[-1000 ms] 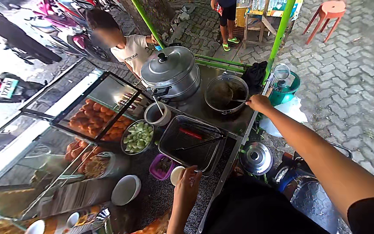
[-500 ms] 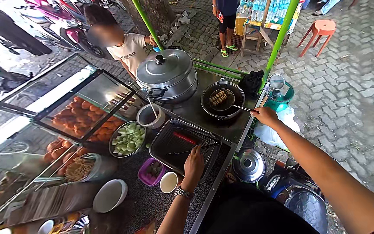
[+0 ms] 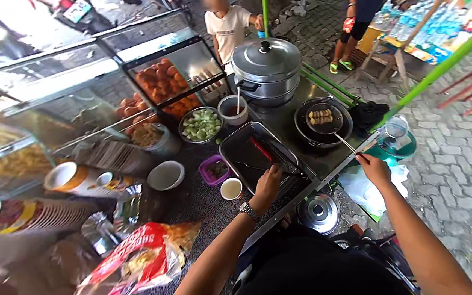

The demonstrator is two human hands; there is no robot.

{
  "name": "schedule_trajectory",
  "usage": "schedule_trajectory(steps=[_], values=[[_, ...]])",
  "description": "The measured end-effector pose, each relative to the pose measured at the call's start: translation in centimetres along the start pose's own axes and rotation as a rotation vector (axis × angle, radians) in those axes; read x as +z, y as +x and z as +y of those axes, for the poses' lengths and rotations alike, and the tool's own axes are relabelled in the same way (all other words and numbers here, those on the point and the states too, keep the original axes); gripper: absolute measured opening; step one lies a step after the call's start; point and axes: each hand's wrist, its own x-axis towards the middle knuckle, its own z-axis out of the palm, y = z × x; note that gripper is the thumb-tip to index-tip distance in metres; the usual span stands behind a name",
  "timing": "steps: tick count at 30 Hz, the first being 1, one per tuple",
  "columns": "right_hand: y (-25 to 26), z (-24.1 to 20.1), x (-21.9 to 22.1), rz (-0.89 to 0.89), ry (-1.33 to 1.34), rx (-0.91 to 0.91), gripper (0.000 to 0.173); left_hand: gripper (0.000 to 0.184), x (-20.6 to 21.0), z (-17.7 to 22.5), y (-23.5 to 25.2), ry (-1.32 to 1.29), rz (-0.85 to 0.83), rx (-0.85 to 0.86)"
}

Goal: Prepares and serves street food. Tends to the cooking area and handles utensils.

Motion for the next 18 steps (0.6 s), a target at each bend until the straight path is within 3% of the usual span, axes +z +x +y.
schedule_trajectory(steps=[7, 12, 15, 18], values=[[-0.6, 1.1, 0.4, 0.011, 0.008, -0.008, 0.046, 0.034, -2.0, 1.0, -5.5, -0.132, 0.304, 0.186], [-3.1, -1.4, -2.3, 0.053, 0.036, -0.122, 0.045, 0.032, -3.7, 0.5, -9.4, -0.160, 0.527, 0.180], [-6.1, -5.2, -3.8, -0.112, 0.107, -0.244, 0.045, 0.028, -5.1, -0.4, -11.8, -0.150, 0.618, 0.142], [-8.6, -9.2, -2.2, -0.299, 0.185, -0.300, 0.046, 0.026, -5.7, -1.0, -13.6, -0.140, 0.661, 0.091]])
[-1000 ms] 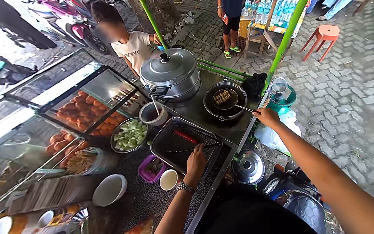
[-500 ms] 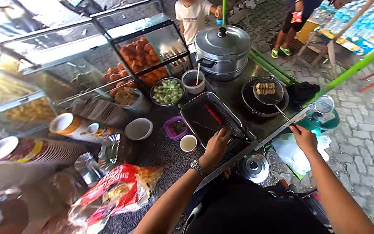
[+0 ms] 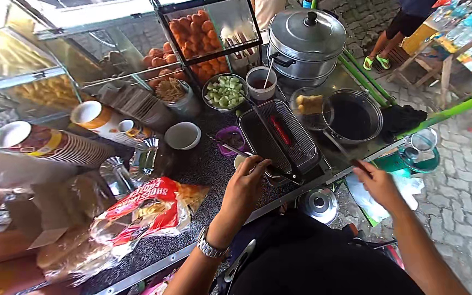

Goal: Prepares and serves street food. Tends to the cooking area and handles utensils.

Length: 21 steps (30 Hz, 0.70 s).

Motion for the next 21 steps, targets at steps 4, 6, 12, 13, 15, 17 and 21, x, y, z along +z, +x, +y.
schedule_trajectory(steps=[4, 6, 12, 13, 15, 17, 21], values=[[0.6, -2.7, 6.9, -0.188, 0.142, 0.026, 0.046, 0.026, -0.3, -0.2, -1.5, 0.048, 0.012, -0.025], [1.0, -3.1, 9.7, -0.201, 0.220, 0.039, 0.045, 0.027, -0.1, -0.3, -2.1, 0.070, -0.010, -0.016], [1.5, -4.9, 9.5, -0.299, 0.520, -0.189, 0.079, 0.028, 1.5, -0.1, -2.0, 0.045, -0.100, 0.076], [1.4, -5.8, 9.0, -0.439, 0.647, -0.184, 0.093, 0.028, 2.0, 0.1, -1.6, 0.031, -0.128, 0.114], [1.4, -7.5, 8.5, -0.695, 0.929, -0.133, 0.102, 0.028, 3.2, 0.4, -0.7, -0.013, -0.164, 0.202], [2.1, -8.4, 8.3, -0.797, 1.081, -0.065, 0.088, 0.030, 4.2, 0.5, 0.3, -0.045, -0.174, 0.265], [6.0, -7.8, 6.8, -0.586, 0.771, -0.039, 0.069, 0.044, 3.9, -0.7, 0.5, -0.009, -0.098, 0.107]])
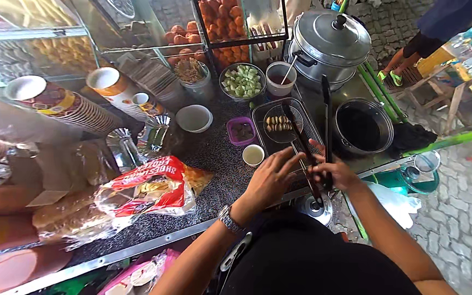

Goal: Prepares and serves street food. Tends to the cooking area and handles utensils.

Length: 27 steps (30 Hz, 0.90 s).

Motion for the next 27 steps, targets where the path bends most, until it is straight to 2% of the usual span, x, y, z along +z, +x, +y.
schedule_trajectory(steps=[1, 2, 4, 6, 8, 12, 16, 20, 24, 27], values=[[0.5, -0.1, -1.3, 0.084, -0.222, -0.006, 0.059, 0.048, -0.4, -0.6, -0.5, 0.000, 0.016, -0.080], [0.9, -0.1, -2.5, 0.171, -0.474, -0.018, 0.059, 0.051, -0.7, -1.3, -1.3, 0.003, 0.031, -0.152], [1.2, -0.6, -4.9, 0.231, -0.830, -0.024, 0.081, 0.050, -1.3, -2.8, -3.2, 0.020, 0.032, -0.271], [1.4, -1.7, -5.9, 0.258, -1.143, -0.049, 0.088, 0.047, -1.5, -4.1, -5.3, 0.053, 0.013, -0.357], [1.9, -3.2, -5.8, 0.274, -1.411, -0.139, 0.078, 0.043, -1.4, -5.0, -7.0, 0.081, 0.011, -0.410], [4.5, -5.3, -5.1, 0.237, -1.719, -0.325, 0.055, 0.039, -1.4, -5.6, -8.6, 0.081, 0.046, -0.471], [6.9, -6.2, -2.9, 0.201, -1.904, -0.367, 0.040, 0.039, -1.7, -5.3, -8.5, 0.060, 0.072, -0.492], [8.0, -6.5, -1.2, 0.151, -1.943, -0.332, 0.031, 0.038, -2.2, -5.1, -7.9, 0.059, 0.088, -0.460], [5.6, -9.3, -2.4, 0.154, -1.793, -0.302, 0.035, 0.033, -3.7, -5.1, -7.5, 0.065, 0.178, -0.461], [3.4, -9.4, -4.8, 0.185, -1.751, -0.342, 0.035, 0.028, -4.7, -5.0, -6.7, 0.065, 0.230, -0.483]])
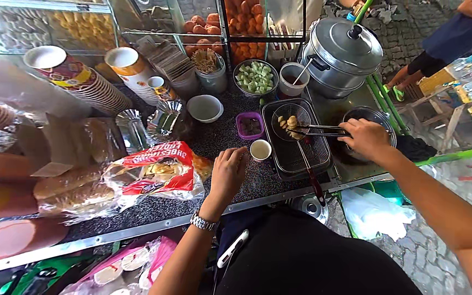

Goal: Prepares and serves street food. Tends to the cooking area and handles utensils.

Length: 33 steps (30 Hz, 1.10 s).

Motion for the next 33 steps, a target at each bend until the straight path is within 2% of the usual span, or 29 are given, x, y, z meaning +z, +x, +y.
schedule_trajectory(steps=[4, 9, 12, 14, 19, 22, 25, 29, 33], values=[[-2.7, 0.6, 0.7, 0.145, 0.052, 0.003, 0.034, 0.031, -0.5, 1.7, 2.5, -0.031, 0.036, 0.030], [-3.6, -1.1, 1.1, 0.242, 0.059, -0.017, 0.035, 0.035, 0.1, 3.6, 8.4, -0.078, -0.019, 0.082], [-3.7, -0.7, 1.2, 0.237, 0.070, 0.060, 0.035, 0.038, 0.4, 4.5, 11.3, -0.056, -0.057, 0.113], [-3.9, 0.3, 1.9, 0.195, 0.091, 0.138, 0.035, 0.038, 0.3, 5.1, 12.2, -0.038, -0.071, 0.114], [-5.2, 2.9, 2.2, 0.219, 0.258, 0.298, 0.039, 0.037, 0.7, 4.8, 12.1, -0.029, -0.078, 0.102], [-5.7, 3.6, 1.9, 0.263, 0.337, 0.320, 0.043, 0.036, 0.8, 4.2, 11.9, -0.025, -0.088, 0.087], [-6.0, 2.6, 1.3, 0.279, 0.317, 0.254, 0.040, 0.035, 0.2, 4.4, 11.8, -0.040, -0.067, 0.093], [-5.8, -1.8, 1.3, 0.334, 0.296, 0.048, 0.037, 0.032, -2.2, 5.8, 11.2, -0.064, 0.033, 0.154], [-4.6, -6.1, 3.6, 0.393, 0.291, -0.115, 0.037, 0.030, -4.1, 5.9, 9.6, -0.028, -0.018, 0.207]])
